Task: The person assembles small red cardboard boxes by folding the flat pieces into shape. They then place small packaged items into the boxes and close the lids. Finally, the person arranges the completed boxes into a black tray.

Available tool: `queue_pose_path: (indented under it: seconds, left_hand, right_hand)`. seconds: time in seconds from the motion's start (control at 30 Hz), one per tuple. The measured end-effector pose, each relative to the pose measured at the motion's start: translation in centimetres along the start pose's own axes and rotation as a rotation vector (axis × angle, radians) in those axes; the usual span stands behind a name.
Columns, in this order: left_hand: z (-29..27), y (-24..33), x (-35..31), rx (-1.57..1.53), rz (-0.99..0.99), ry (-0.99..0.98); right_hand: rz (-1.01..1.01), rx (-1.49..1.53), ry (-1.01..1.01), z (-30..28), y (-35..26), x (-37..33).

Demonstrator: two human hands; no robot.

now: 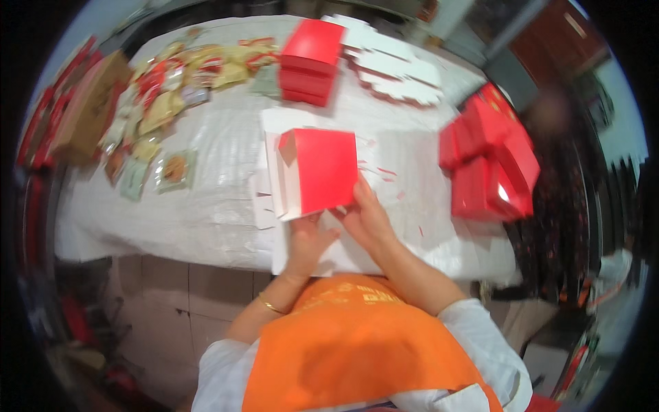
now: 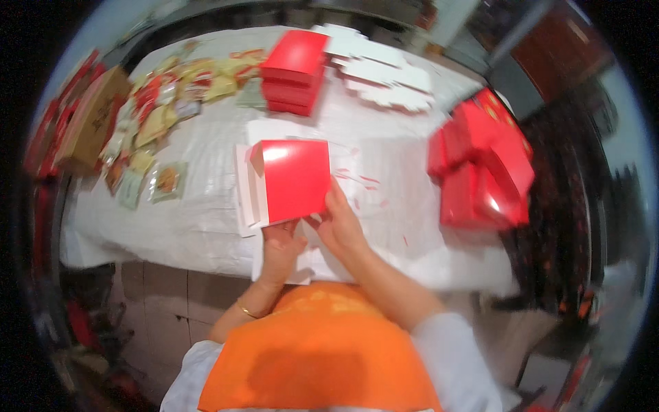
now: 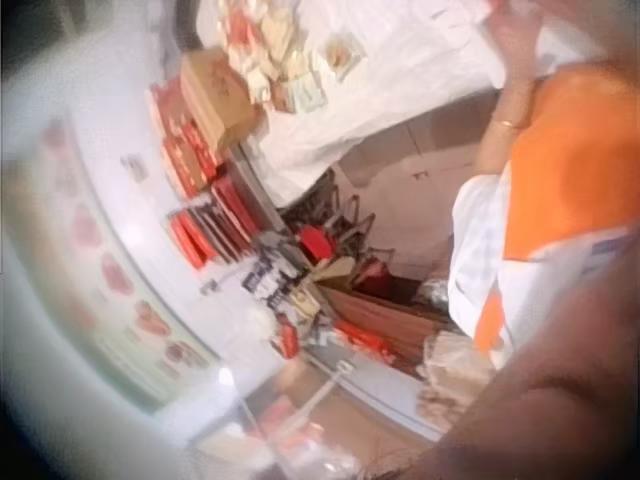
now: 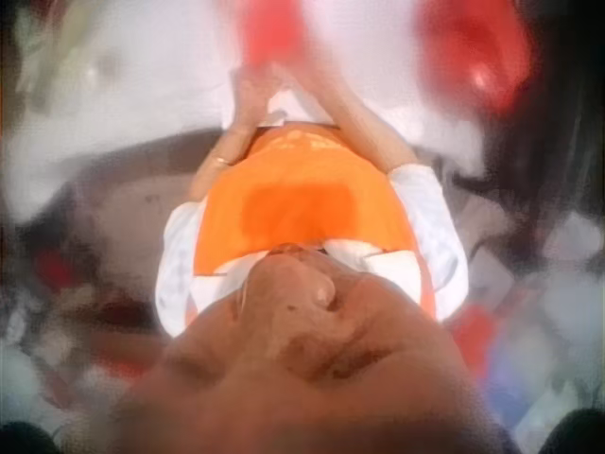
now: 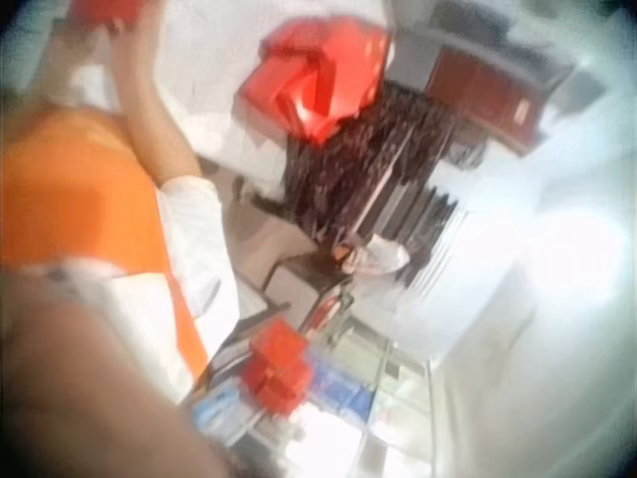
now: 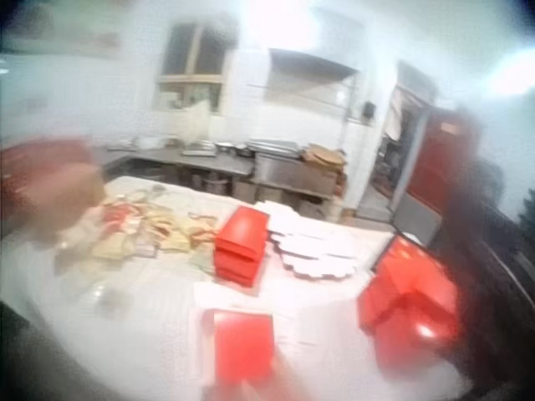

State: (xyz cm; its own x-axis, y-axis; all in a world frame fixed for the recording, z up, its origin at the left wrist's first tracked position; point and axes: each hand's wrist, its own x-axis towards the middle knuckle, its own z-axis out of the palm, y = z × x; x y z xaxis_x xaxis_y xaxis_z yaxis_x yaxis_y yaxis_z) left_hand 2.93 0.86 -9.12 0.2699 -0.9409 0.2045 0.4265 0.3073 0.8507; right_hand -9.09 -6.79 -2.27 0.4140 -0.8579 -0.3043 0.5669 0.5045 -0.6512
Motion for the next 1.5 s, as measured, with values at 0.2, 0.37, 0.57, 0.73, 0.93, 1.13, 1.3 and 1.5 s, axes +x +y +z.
queue_pose_path:
  seconds: [0.2, 0.37, 0.57, 0.73, 0.93, 1.13, 1.3, 1.5]
  left_hand:
    - [-5.9, 7.7, 1.0, -0.145, 0.067, 0.591]
    - [-14.7, 12.4, -4.7, 0.232, 0.247, 0.993]
    - [-17.0, 12.8, -8.7, 0.422, 0.128, 1.099]
    - [-17.0, 11.5, -8.8, 0.339, 0.042, 1.077]
    - [-16.0, 12.9, -6.0, 0.306, 0.029, 0.928]
    - [-14.8, 12.1, -4.0, 0.236, -0.178, 0.685]
    - [-10.8, 12.3, -1.8, 0.204, -0.229, 0.398]
    - [-7.3, 10.4, -2.4, 0.15, -0.225, 0.222]
  right_hand:
    - [0.124, -0.558, -0.54, 3.2, 5.5, 2.3]
    - [-0.381, -1.501, -0.946, 10.6, 7.4, 12.0]
    - [-0.913, -1.801, -0.823, 20.7, 17.9, 20.9]
    - [-0.353, -2.028, -0.742, 24.4, 20.5, 23.2]
    - [-0.365, -1.661, -0.656, 21.8, 17.1, 21.7]
    - [-0.512, -0.969, -0.832, 19.6, 4.2, 14.6]
    - [-0.817, -1.13, -0.959, 16.0, 0.3, 9.4]
    - [-0.839, -1.066, -0.578, 12.1, -0.2, 6.1]
